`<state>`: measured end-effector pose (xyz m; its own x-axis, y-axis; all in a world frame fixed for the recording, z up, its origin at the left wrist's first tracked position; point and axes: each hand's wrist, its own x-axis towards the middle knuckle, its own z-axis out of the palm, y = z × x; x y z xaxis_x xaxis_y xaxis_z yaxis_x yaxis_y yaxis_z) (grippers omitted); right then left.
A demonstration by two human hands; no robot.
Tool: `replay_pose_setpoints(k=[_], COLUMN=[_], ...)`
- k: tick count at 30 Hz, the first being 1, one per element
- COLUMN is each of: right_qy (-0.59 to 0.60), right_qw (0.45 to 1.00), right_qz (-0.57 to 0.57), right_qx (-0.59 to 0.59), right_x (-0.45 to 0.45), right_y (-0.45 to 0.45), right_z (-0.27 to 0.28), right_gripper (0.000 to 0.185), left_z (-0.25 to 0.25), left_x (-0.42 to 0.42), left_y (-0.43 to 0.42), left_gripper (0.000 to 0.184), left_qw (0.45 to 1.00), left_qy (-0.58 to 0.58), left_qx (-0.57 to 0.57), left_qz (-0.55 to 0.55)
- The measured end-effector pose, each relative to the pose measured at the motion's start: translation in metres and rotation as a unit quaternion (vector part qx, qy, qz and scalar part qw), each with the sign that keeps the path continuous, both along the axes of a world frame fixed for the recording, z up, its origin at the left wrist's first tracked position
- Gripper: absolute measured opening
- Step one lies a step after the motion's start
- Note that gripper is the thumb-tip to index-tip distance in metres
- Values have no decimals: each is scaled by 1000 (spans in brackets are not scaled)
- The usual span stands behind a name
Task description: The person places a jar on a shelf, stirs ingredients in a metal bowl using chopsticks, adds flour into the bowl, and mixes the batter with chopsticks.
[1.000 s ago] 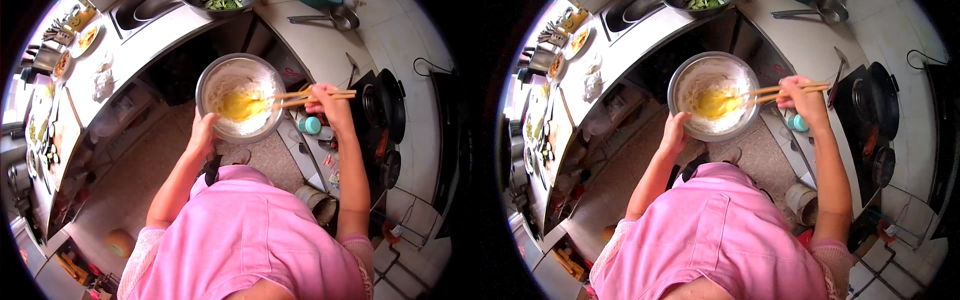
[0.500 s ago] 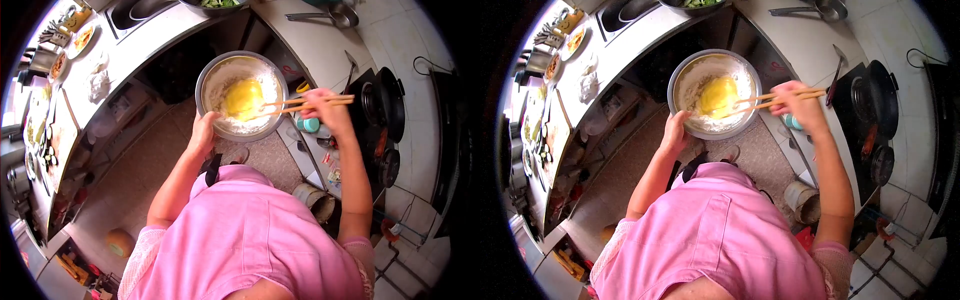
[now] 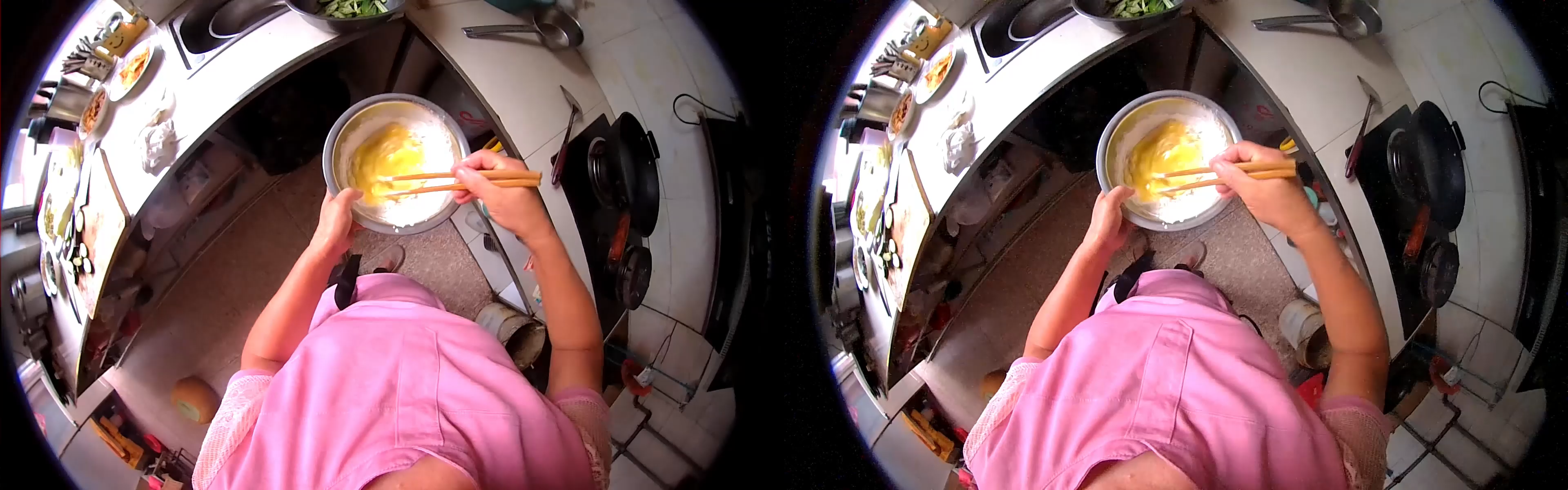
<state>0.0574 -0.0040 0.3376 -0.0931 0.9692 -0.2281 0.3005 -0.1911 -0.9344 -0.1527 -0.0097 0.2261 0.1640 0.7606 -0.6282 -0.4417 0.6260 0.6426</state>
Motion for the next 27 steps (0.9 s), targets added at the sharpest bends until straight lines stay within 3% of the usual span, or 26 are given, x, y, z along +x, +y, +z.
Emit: replay_pose_setpoints(k=[5, 8, 11, 13, 15, 18, 19, 21, 22, 25, 26, 27], right_qy=[-82, -174, -95, 5, 42, -35, -70, -12, -67, 7, -71, -23], right_qw=[988, 980, 989, 996, 998, 996, 997, 998, 992, 995, 995, 999], right_qz=[73, 90, 49, 8, -7, -54, -35, 47, 87, -4, -18, -6], right_qx=[107, 20, -106, -92, 43, 64, 16, -40, 56, 97, 65, 29], right_x=[16, 43, 37, 4, -9, 12, 16, 3, -12, -10, -2, 9], right_y=[63, 58, 19, 2, 11, 15, 8, -7, -5, 24, 22, 16], right_z=[19, 38, 38, 19, -20, -20, -5, -4, -9, -17, -4, -4], right_gripper=[14, 16, 13, 13, 14, 15, 14, 15, 14, 12, 14, 13], left_z=[-7, -14, -8, -28, -10, -10, -9, -18, -17, -25, -25, -25], left_x=[1, -10, -21, -12, 5, -7, -14, -10, 1, 2, -4, -8], left_y=[1, 3, 7, 7, 2, 2, 5, 6, 5, 7, 7, 8], left_gripper=[42, 41, 39, 39, 42, 44, 44, 45, 46, 48, 48, 48], left_qw=[991, 997, 999, 999, 999, 1000, 1000, 1000, 999, 996, 998, 999], left_qy=[91, 22, -48, -7, 33, 1, -12, 13, 42, 62, 29, -6], left_qx=[38, 78, -23, -53, -25, -19, -16, 1, 31, 54, 51, 49], left_qz=[-85, -3, 13, -6, -20, -1, 6, 8, -4, -34, -21, -4])
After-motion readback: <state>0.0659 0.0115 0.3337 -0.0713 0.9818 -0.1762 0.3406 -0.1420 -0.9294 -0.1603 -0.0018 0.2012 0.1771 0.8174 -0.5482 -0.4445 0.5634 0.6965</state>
